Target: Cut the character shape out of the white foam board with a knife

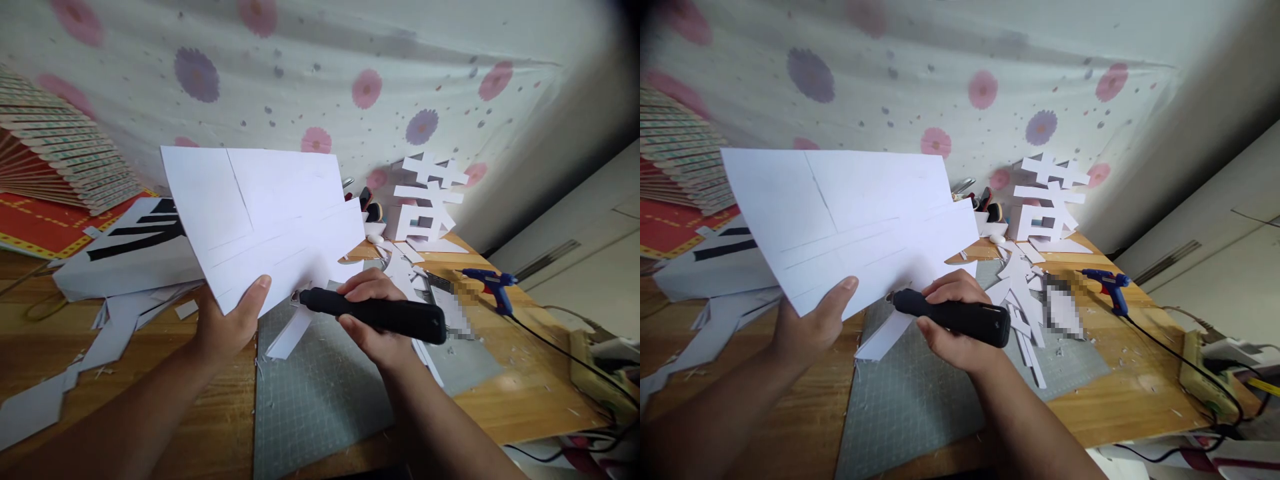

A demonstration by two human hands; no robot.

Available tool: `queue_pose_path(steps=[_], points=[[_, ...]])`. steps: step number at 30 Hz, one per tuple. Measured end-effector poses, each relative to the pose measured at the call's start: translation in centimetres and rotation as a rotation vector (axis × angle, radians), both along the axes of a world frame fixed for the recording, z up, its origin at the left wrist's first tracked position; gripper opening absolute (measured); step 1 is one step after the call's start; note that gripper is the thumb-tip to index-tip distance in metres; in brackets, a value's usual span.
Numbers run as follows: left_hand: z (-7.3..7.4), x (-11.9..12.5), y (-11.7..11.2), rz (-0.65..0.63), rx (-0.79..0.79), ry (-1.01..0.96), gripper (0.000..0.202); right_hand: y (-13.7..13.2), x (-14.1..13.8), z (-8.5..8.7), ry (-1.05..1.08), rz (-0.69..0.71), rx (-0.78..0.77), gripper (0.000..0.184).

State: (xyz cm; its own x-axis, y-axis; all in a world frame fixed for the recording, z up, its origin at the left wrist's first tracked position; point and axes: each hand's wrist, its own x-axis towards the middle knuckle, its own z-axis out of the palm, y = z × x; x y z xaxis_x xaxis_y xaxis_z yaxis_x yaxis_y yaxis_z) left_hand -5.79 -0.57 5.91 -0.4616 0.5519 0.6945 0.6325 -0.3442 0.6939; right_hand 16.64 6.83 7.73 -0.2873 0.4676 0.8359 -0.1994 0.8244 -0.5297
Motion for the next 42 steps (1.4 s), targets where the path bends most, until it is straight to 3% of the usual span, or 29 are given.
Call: queue_pose_path(steps=[11, 22, 27, 30, 35, 42], points=[[0.3, 0.4, -0.2, -0.02, 0.048, 0.013, 0.026, 0.3, -0.2, -0.7, 0.101, 0.074, -0.166, 0.02], [0.6, 0.9, -0.3, 0.015, 0.046, -0.059, 0.026, -0.2, -0.2, -0.5, 0.055, 0.018, -0.104, 0.017], [0.4, 1.0, -0.4, 0.089, 0.046, -0.156, 0.022, 0.4, -0.1, -1.0, 0.164, -0.059, -0.141, 0.022], [0.4, 1.1, -0.6, 0.119, 0.031, -0.173, 0.022, 0.3, -0.1, -0.8, 0.174, -0.035, -0.135, 0.022], [0.7, 1.3, -0.7, 0.116, 0.012, -0.154, 0.019, -0.8, 0.2, 0.0, 0.052, 0.022, -0.098, 0.017], [1.4, 1.5, -0.9, 0.07, -0.032, -0.146, 0.028, -0.5, 0.4, 0.1, 0.055, -0.009, -0.086, 0.016]])
